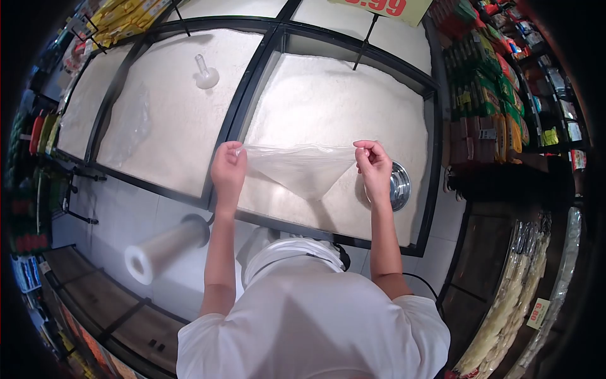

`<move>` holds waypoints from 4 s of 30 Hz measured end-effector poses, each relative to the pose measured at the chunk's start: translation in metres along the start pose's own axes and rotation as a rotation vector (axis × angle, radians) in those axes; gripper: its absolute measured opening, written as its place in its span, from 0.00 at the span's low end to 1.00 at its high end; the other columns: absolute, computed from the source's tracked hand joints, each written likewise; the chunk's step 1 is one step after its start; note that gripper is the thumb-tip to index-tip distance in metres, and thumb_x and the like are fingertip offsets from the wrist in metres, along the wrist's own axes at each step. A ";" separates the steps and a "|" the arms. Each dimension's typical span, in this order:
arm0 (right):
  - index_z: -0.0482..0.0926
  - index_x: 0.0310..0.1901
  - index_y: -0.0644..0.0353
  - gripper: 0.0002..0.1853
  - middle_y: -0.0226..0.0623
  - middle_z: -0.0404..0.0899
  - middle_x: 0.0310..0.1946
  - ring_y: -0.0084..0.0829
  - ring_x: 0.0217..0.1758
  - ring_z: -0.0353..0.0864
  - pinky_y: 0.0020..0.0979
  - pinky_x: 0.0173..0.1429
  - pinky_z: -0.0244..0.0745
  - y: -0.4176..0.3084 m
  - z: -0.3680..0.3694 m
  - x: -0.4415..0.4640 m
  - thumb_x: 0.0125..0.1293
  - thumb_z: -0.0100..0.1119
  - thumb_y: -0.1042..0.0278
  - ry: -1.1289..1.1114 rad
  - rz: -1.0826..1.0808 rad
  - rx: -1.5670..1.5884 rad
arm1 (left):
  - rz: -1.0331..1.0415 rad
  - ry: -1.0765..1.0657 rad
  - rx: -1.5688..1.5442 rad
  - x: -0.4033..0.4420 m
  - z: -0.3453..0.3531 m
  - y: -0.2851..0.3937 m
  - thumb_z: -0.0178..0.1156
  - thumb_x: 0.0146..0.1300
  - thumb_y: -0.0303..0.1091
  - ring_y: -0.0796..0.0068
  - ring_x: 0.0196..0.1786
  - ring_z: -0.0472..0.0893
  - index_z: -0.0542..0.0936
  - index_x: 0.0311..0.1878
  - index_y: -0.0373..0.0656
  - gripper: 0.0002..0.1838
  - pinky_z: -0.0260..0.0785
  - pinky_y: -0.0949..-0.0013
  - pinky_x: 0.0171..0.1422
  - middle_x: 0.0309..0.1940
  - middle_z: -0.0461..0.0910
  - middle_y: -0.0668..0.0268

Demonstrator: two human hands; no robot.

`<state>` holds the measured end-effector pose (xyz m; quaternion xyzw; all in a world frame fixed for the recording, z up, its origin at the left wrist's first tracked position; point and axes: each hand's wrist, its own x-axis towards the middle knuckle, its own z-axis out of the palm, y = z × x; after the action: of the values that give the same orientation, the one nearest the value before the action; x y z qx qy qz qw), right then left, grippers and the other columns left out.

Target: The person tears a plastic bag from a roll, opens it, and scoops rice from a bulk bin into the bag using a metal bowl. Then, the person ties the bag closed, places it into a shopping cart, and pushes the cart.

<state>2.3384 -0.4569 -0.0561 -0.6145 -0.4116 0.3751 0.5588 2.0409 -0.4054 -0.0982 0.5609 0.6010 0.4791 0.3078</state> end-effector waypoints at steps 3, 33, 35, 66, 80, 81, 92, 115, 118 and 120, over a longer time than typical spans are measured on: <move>0.81 0.41 0.63 0.05 0.19 0.67 0.27 0.11 0.25 0.67 0.16 0.25 0.64 -0.015 -0.010 -0.005 0.66 0.58 0.78 -0.029 0.013 0.198 | 0.167 0.062 0.127 0.000 -0.005 0.021 0.62 0.62 0.25 0.86 0.27 0.70 0.81 0.43 0.40 0.06 0.66 0.78 0.34 0.26 0.70 0.74; 0.56 0.73 0.58 0.52 0.47 0.66 0.66 0.41 0.71 0.65 0.41 0.72 0.62 -0.018 0.039 -0.017 0.49 0.77 0.57 -0.483 -0.263 0.124 | 0.022 -0.543 -0.627 -0.020 0.069 0.048 0.51 0.71 0.25 0.79 0.38 0.78 0.69 0.45 0.38 0.03 0.71 0.72 0.45 0.34 0.79 0.64; 0.40 0.77 0.56 0.68 0.49 0.52 0.75 0.44 0.79 0.48 0.46 0.78 0.49 0.016 0.028 -0.016 0.40 0.81 0.51 -0.617 -0.224 -0.215 | 0.070 -0.603 -0.551 -0.025 0.061 0.079 0.52 0.68 0.22 0.74 0.38 0.80 0.69 0.41 0.38 0.02 0.72 0.69 0.44 0.32 0.79 0.63; 0.75 0.50 0.64 0.16 0.40 0.78 0.39 0.40 0.43 0.79 0.37 0.49 0.75 0.078 0.073 -0.070 0.61 0.61 0.69 -0.305 -0.536 -0.295 | 0.133 -0.642 -0.057 -0.091 0.095 -0.012 0.62 0.64 0.37 0.62 0.63 0.73 0.65 0.71 0.50 0.32 0.64 0.60 0.68 0.59 0.73 0.56; 0.72 0.36 0.53 0.16 0.26 0.71 0.23 0.19 0.27 0.68 0.24 0.31 0.67 0.122 0.037 0.004 0.70 0.57 0.49 -0.176 0.485 0.657 | -0.772 -0.997 -0.860 -0.058 0.091 -0.013 0.55 0.62 0.34 0.66 0.45 0.80 0.75 0.39 0.39 0.08 0.64 0.67 0.59 0.22 0.71 0.66; 0.72 0.37 0.53 0.15 0.26 0.71 0.23 0.19 0.27 0.68 0.24 0.30 0.66 0.128 0.035 -0.002 0.70 0.57 0.49 -0.159 0.502 0.640 | -0.757 -0.929 -0.815 -0.061 0.095 -0.020 0.56 0.62 0.34 0.67 0.44 0.79 0.75 0.43 0.39 0.10 0.64 0.68 0.58 0.23 0.71 0.67; 0.81 0.43 0.61 0.14 0.39 0.80 0.43 0.42 0.49 0.80 0.35 0.53 0.75 0.121 0.030 -0.053 0.52 0.64 0.76 -0.311 -0.368 -0.531 | -0.838 -0.459 -0.885 -0.077 0.102 -0.030 0.56 0.68 0.39 0.68 0.60 0.72 0.57 0.73 0.42 0.33 0.57 0.62 0.72 0.62 0.74 0.56; 0.75 0.37 0.59 0.10 0.31 0.81 0.34 0.24 0.37 0.78 0.29 0.44 0.74 0.189 0.038 -0.062 0.58 0.69 0.71 -0.366 0.087 -0.182 | 0.293 -0.615 0.176 -0.072 0.089 -0.041 0.64 0.55 0.28 0.53 0.56 0.74 0.77 0.55 0.47 0.21 0.67 0.58 0.60 0.43 0.80 0.59; 0.76 0.39 0.59 0.10 0.31 0.81 0.37 0.24 0.39 0.79 0.29 0.45 0.74 0.185 0.034 -0.063 0.60 0.68 0.70 -0.416 0.109 -0.210 | 0.317 -0.813 0.195 -0.070 0.094 -0.058 0.68 0.51 0.29 0.54 0.54 0.74 0.79 0.47 0.46 0.17 0.68 0.58 0.58 0.42 0.78 0.60; 0.78 0.42 0.59 0.11 0.32 0.81 0.39 0.24 0.41 0.79 0.29 0.47 0.74 0.185 0.030 -0.061 0.60 0.69 0.70 -0.444 0.128 -0.235 | 0.307 -0.834 0.192 -0.069 0.097 -0.064 0.68 0.51 0.31 0.53 0.53 0.73 0.79 0.43 0.44 0.14 0.68 0.57 0.57 0.41 0.78 0.60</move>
<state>2.3042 -0.5087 -0.2434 -0.6026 -0.5251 0.4852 0.3546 2.1174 -0.4445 -0.2030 0.8145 0.3773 0.1944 0.3955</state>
